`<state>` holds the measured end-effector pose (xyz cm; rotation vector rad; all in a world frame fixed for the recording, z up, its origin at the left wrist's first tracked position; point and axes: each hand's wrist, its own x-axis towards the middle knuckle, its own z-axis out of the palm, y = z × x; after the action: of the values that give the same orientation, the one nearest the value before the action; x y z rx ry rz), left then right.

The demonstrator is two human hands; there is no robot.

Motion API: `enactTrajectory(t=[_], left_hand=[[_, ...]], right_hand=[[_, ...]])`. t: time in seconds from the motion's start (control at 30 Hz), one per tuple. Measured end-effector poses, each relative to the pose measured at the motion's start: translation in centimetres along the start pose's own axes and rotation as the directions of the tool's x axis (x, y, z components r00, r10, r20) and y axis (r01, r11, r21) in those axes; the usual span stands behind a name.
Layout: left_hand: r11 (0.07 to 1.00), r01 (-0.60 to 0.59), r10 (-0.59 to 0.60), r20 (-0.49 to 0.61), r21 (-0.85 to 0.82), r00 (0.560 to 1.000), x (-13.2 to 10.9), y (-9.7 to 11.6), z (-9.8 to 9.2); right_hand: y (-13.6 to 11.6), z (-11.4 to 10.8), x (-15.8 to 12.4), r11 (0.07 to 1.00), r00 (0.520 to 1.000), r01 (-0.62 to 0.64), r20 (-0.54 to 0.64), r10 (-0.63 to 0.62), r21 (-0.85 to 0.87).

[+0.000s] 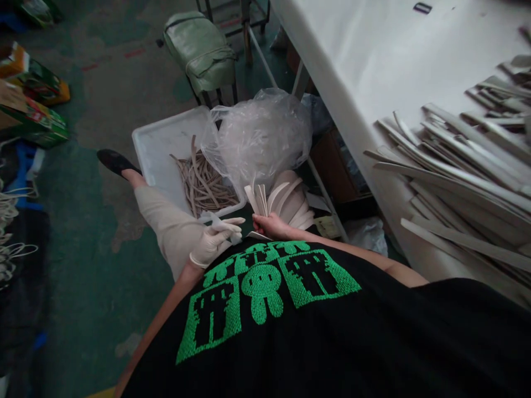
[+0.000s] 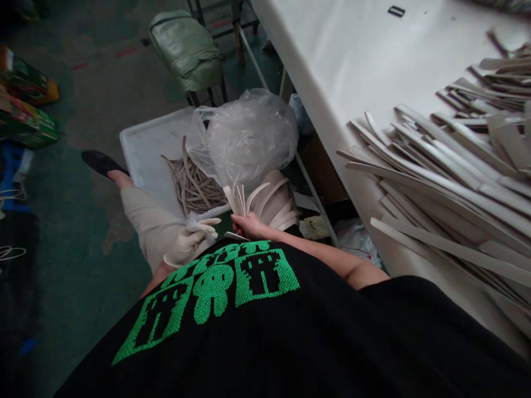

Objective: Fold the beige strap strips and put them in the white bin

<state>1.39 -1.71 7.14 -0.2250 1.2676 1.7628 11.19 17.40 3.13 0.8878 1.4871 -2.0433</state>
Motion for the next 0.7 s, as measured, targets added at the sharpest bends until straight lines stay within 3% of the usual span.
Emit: enactTrajectory(t=[0.07, 0.13, 0.27, 0.37, 0.47, 0.53, 0.7], left_hand=[[0.987, 0.116, -0.133, 0.165, 0.108, 0.977, -0.4, -0.4, 1.3], [0.966, 0.148, -0.199, 0.242, 0.214, 0.950, -0.3, -1.0, 2.4], [0.942, 0.026, -0.124, 0.276, 0.334, 0.953, 0.6, -1.4, 3.1], [0.964, -0.080, 0.039, 0.163, 0.255, 0.986, 1.3, -0.7, 2.0], [0.986, -0.149, 0.152, -0.030, 0.077, 0.988, 2.2, 0.7, 0.6], [0.986, -0.162, 0.157, -0.121, -0.027, 0.980, 2.7, 1.5, 0.0], [0.981, -0.132, 0.101, -0.203, -0.145, 0.974, 3.5, 1.9, 0.2]], right_hand=[[-0.3, 0.2, 0.0, 0.999, 0.999, -0.028, -0.027, 0.029, 0.041], [-0.8, 0.4, 0.0, 0.997, 0.998, -0.033, -0.051, 0.037, 0.071], [-2.0, 0.0, -0.5, 0.998, 1.000, 0.018, 0.011, -0.019, 0.064], [-2.5, -1.7, -1.4, 0.963, 0.967, 0.244, 0.108, -0.232, -0.115], [-2.2, -3.6, -2.3, 0.833, 0.890, 0.453, 0.208, -0.405, -0.317], [-1.8, -4.3, -2.7, 0.767, 0.867, 0.497, 0.275, -0.416, -0.406], [-1.2, -4.0, -3.0, 0.740, 0.894, 0.446, 0.287, -0.343, -0.503]])
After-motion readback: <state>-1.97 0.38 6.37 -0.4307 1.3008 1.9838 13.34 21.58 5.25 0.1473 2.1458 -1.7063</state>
